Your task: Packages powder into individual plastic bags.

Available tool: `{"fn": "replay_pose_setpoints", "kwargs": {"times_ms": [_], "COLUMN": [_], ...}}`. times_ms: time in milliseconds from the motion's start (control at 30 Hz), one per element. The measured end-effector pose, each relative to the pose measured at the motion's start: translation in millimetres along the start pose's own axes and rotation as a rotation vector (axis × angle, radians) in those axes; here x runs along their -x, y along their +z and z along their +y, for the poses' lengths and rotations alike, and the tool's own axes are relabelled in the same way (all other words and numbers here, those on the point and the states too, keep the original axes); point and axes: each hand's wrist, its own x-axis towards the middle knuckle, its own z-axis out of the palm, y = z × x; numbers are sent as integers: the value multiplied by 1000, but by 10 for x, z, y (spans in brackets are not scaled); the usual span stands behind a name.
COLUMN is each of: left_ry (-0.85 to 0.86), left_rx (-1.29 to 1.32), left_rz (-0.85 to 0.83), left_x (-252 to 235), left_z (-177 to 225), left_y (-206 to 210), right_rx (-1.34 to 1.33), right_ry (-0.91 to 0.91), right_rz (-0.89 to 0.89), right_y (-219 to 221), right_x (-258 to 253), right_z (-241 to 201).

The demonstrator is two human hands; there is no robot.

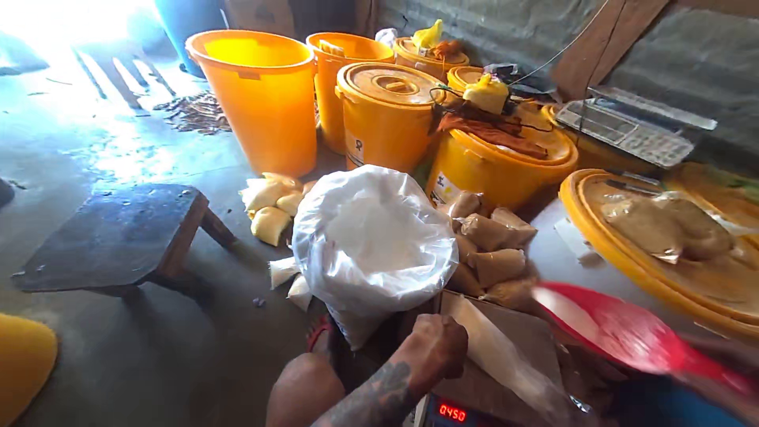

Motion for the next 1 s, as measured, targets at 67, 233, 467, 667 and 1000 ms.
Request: {"fn": "replay_pose_setpoints", "kwargs": {"times_ms": [67, 233, 467, 667, 1000], "left_ry": [9, -7, 88, 113, 116], "left_rx": [9, -6, 65, 36, -7], "left_rz": [-3, -84, 15, -35, -76], "left_x": [-18, -71, -40, 129, 93], "left_z": [28, 87, 63, -26, 118], "left_y": [39, 69, 267, 140, 46], "right_rx": [176, 585, 785, 716, 85], "right_ry": [-147, -261, -432, -503, -234], "right_rz": [65, -108, -531, -708, -523], "right_y": [286, 1461, 3244, 3326, 2545], "right_x": [-726, -2232, -3512, -3492, -3105], "right_z": [-384, -1464, -1728, -1829, -1253]}}
